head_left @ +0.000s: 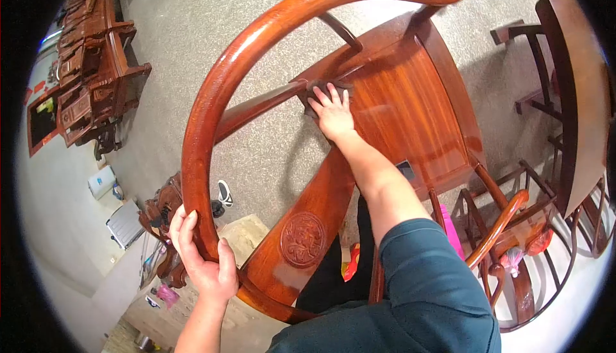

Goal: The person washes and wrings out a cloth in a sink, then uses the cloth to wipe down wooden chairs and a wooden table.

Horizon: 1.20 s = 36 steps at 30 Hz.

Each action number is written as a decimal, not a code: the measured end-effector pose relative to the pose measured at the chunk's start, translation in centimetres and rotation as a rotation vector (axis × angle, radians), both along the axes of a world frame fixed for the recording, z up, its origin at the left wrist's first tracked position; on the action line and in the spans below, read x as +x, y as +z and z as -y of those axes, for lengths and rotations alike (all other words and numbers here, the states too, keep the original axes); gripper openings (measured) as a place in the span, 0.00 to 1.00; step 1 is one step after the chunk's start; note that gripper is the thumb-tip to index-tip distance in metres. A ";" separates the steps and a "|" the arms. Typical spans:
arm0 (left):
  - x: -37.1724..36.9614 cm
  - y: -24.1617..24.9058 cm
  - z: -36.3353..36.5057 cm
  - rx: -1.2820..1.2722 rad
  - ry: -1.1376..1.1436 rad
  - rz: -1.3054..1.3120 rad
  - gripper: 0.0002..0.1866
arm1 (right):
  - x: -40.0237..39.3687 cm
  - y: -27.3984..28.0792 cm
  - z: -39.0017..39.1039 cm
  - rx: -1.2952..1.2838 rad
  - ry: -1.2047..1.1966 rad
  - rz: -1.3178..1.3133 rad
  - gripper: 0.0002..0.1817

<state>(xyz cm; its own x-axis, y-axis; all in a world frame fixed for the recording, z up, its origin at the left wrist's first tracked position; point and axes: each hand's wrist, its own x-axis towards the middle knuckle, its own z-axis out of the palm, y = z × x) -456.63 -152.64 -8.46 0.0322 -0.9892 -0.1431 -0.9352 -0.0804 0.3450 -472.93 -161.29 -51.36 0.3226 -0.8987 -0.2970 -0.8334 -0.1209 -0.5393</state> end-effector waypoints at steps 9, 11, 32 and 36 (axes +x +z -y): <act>1.0 0.0 -0.9 0.038 -0.001 0.024 0.36 | -14.9 -1.8 2.9 -0.240 0.299 -0.029 0.25; 1.3 0.0 -1.0 0.045 -0.006 0.032 0.35 | -18.0 -0.7 6.6 -0.240 0.098 -0.208 0.27; 1.3 0.1 -0.8 0.050 -0.009 0.009 0.37 | -34.1 -0.9 -15.3 0.086 -0.951 -0.626 0.37; 1.4 -0.1 -0.8 0.039 -0.003 -0.016 0.38 | -35.0 -1.7 -18.9 0.007 -0.847 -0.715 0.35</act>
<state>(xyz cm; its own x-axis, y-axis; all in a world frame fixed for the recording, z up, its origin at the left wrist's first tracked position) -455.24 -151.87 -8.55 0.0268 -0.9830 -0.1817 -0.9298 -0.0912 0.3567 -507.92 -142.35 -53.10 -0.6436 -0.7450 -0.1753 -0.7645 0.6367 0.1007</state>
